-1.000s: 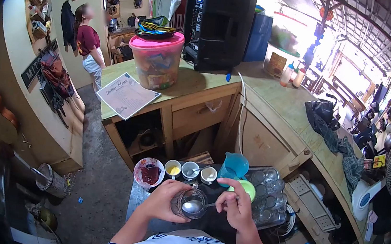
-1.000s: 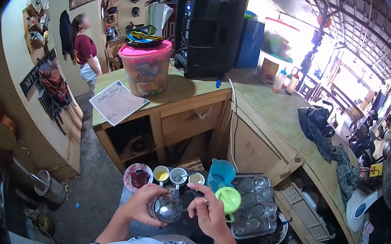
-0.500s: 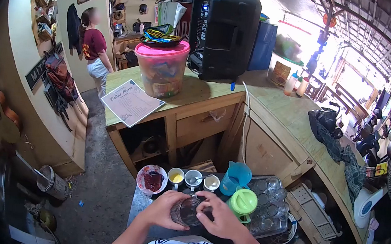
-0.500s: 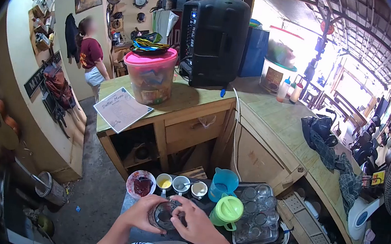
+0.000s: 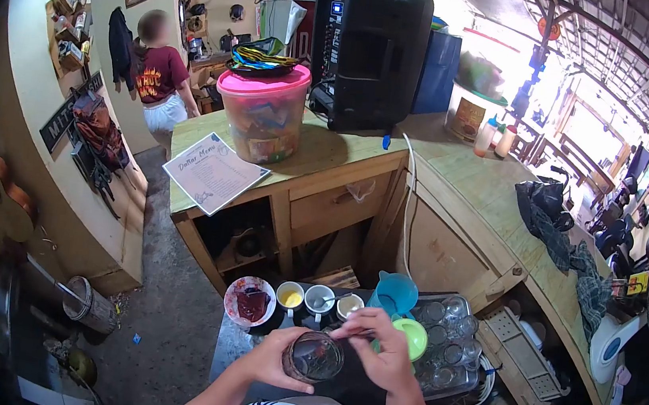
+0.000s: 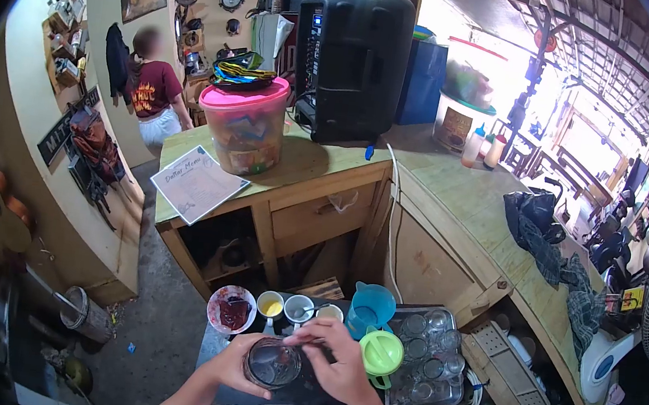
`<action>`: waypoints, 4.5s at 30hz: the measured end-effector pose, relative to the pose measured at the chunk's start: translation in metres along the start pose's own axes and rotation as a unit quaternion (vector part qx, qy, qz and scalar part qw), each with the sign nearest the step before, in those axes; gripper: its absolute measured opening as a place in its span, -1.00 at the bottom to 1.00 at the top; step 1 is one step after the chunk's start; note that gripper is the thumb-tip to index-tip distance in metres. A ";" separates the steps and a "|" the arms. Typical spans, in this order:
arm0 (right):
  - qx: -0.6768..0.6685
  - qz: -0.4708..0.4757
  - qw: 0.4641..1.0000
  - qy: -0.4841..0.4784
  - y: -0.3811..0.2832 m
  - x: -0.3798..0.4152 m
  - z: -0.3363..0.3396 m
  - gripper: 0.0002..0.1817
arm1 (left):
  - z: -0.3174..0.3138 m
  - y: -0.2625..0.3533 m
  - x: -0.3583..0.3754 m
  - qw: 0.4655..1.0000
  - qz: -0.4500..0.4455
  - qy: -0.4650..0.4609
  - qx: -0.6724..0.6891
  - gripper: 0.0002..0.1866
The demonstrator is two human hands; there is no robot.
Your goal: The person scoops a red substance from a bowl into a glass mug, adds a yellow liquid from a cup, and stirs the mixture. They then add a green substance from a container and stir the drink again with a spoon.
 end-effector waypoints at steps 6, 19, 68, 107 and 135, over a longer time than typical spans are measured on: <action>0.000 -0.035 0.996 -0.080 -0.001 -0.005 -0.009 -0.67 | -0.010 -0.013 0.002 0.997 0.014 -0.005 0.073 -0.12; 0.039 0.011 0.990 -0.132 -0.002 -0.004 -0.015 -0.68 | -0.017 -0.003 -0.002 0.998 0.008 0.010 0.066 -0.18; 0.260 0.083 0.953 -0.131 -0.024 0.035 -0.035 -0.36 | -0.019 0.013 0.022 0.999 -0.022 0.029 0.009 -0.14; -0.119 0.021 0.990 -0.065 -0.020 0.048 0.000 -0.63 | 0.027 0.066 -0.017 0.832 -0.165 0.260 -0.461 -0.26; -0.163 -0.010 0.979 0.124 -0.009 0.038 0.013 -0.70 | 0.026 0.036 -0.014 0.852 -0.082 0.277 -0.437 -0.25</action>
Point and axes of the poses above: each hand's wrist, its own x-axis away from the middle knuckle, its own z-axis out of the back of the hand, y = z × x, the point moved 8 cm from there along -x, towards the middle knuckle, and after that the axes turned 12 degrees about -z, right-handed, at the moved point
